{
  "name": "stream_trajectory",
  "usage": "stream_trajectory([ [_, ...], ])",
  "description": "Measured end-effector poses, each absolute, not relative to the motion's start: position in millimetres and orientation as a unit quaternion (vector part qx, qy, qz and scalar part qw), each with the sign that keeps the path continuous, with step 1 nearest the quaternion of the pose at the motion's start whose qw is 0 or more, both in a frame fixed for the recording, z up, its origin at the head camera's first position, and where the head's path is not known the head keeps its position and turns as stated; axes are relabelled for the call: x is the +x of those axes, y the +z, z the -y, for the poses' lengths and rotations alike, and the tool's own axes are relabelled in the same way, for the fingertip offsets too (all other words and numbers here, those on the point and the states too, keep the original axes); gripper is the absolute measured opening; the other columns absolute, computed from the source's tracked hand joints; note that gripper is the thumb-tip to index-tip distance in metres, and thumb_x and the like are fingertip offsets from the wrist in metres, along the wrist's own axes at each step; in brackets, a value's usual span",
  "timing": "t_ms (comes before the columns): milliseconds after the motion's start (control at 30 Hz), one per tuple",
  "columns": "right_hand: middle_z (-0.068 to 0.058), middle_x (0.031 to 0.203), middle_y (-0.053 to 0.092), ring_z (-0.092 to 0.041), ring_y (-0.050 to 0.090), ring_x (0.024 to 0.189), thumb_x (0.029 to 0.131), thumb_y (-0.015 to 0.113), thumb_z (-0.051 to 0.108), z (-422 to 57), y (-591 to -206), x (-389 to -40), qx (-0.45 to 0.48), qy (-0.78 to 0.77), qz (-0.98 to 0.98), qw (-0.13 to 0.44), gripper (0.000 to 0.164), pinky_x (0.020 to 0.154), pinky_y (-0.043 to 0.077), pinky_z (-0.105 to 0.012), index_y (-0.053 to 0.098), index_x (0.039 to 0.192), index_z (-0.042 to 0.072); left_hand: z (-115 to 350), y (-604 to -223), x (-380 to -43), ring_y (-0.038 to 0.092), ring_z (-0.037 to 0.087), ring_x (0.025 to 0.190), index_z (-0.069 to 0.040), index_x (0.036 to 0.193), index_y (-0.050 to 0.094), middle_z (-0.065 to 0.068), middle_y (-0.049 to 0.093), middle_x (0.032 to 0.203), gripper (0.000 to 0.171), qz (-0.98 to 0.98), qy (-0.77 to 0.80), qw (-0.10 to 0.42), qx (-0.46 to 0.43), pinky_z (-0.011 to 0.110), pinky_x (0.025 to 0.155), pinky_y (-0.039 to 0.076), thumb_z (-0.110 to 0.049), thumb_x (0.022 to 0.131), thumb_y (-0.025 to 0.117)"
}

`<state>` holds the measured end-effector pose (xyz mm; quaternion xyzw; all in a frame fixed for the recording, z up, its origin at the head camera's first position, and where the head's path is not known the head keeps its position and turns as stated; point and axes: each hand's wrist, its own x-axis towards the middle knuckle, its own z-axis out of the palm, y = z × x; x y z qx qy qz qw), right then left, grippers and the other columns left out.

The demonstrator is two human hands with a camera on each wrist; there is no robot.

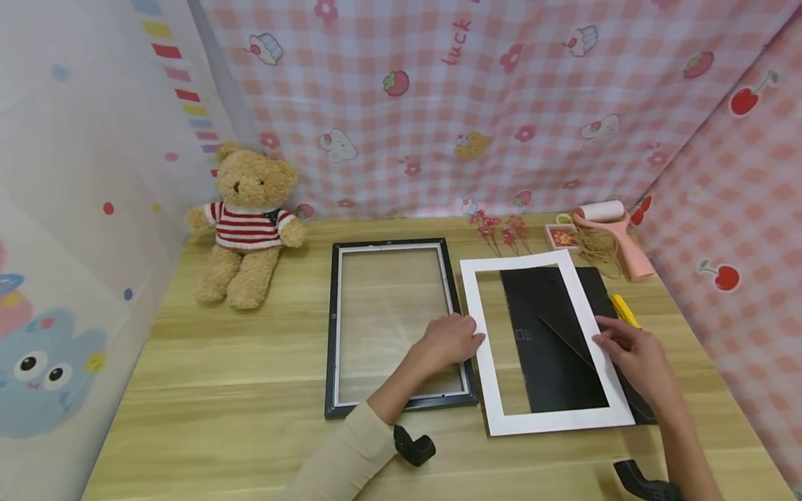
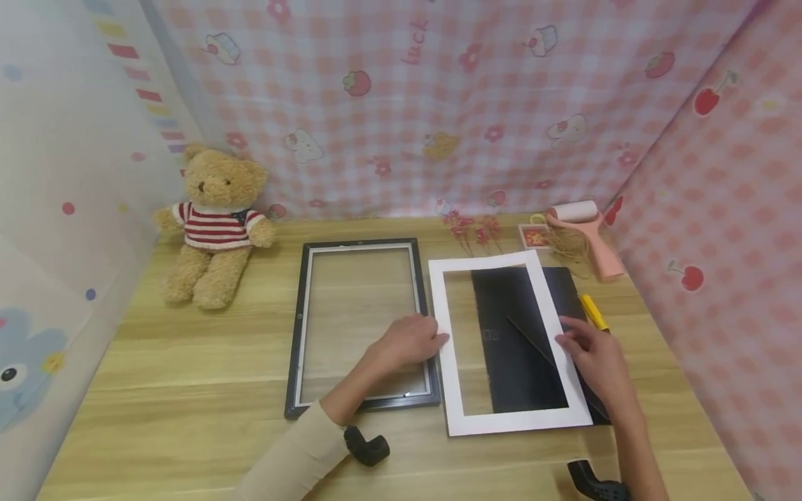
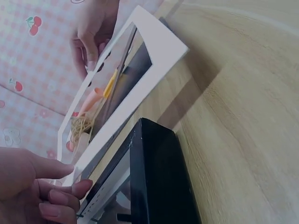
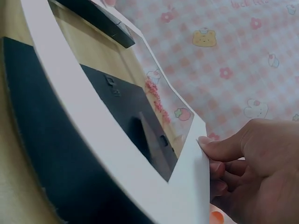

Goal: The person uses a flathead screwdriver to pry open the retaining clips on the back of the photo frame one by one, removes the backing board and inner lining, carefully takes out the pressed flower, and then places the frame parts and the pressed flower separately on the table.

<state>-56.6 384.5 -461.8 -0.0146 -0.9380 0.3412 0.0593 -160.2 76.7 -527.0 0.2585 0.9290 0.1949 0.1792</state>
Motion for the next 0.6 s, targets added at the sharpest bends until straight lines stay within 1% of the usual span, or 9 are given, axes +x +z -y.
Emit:
stream_trajectory([
  [167,-0.019,0.09,0.072,0.002,0.049,0.067,0.1,0.076,-0.004,-384,-470,-55,-0.024,0.332,0.941,0.059,0.032,0.056,0.04,-0.018,0.07,0.129,-0.016,-81,-529,-161,0.064,0.023,0.071,-0.018,0.073,0.063,0.005,0.07,0.082,0.047,-0.936,0.181,0.177,0.246,0.043,0.056,0.049,-0.043,0.112,0.059],
  [333,-0.022,0.093,0.073,0.0,0.05,0.068,0.101,0.075,-0.002,-383,-470,-58,-0.034,0.326,0.943,0.052,0.033,0.057,0.042,-0.018,0.07,0.132,-0.014,-88,-531,-166,0.063,0.019,0.071,-0.019,0.075,0.065,0.004,0.074,0.087,0.042,-0.942,0.169,0.173,0.234,0.045,0.056,0.049,-0.046,0.108,0.067],
  [433,-0.023,0.094,0.074,-0.002,0.051,0.069,0.102,0.074,-0.001,-384,-469,-61,-0.034,0.324,0.944,0.05,0.033,0.058,0.043,-0.019,0.07,0.132,-0.014,-92,-528,-169,0.063,0.018,0.071,-0.019,0.077,0.066,0.004,0.075,0.088,0.041,-0.945,0.158,0.181,0.223,0.045,0.056,0.049,-0.048,0.106,0.07],
  [533,-0.023,0.094,0.074,-0.002,0.052,0.069,0.103,0.073,-0.001,-385,-470,-62,-0.036,0.327,0.943,0.043,0.033,0.058,0.043,-0.02,0.07,0.132,-0.014,-95,-520,-169,0.064,0.019,0.075,-0.017,0.085,0.07,0.004,0.074,0.09,0.041,-0.945,0.148,0.202,0.213,0.045,0.062,0.052,-0.051,0.107,0.068],
  [600,-0.022,0.094,0.074,-0.002,0.052,0.07,0.103,0.072,-0.001,-386,-471,-62,-0.04,0.33,0.943,0.035,0.033,0.059,0.043,-0.02,0.07,0.133,-0.014,-94,-509,-166,0.068,0.02,0.079,-0.016,0.091,0.074,0.005,0.076,0.094,0.041,-0.944,0.143,0.215,0.208,0.045,0.069,0.055,-0.053,0.108,0.065],
])
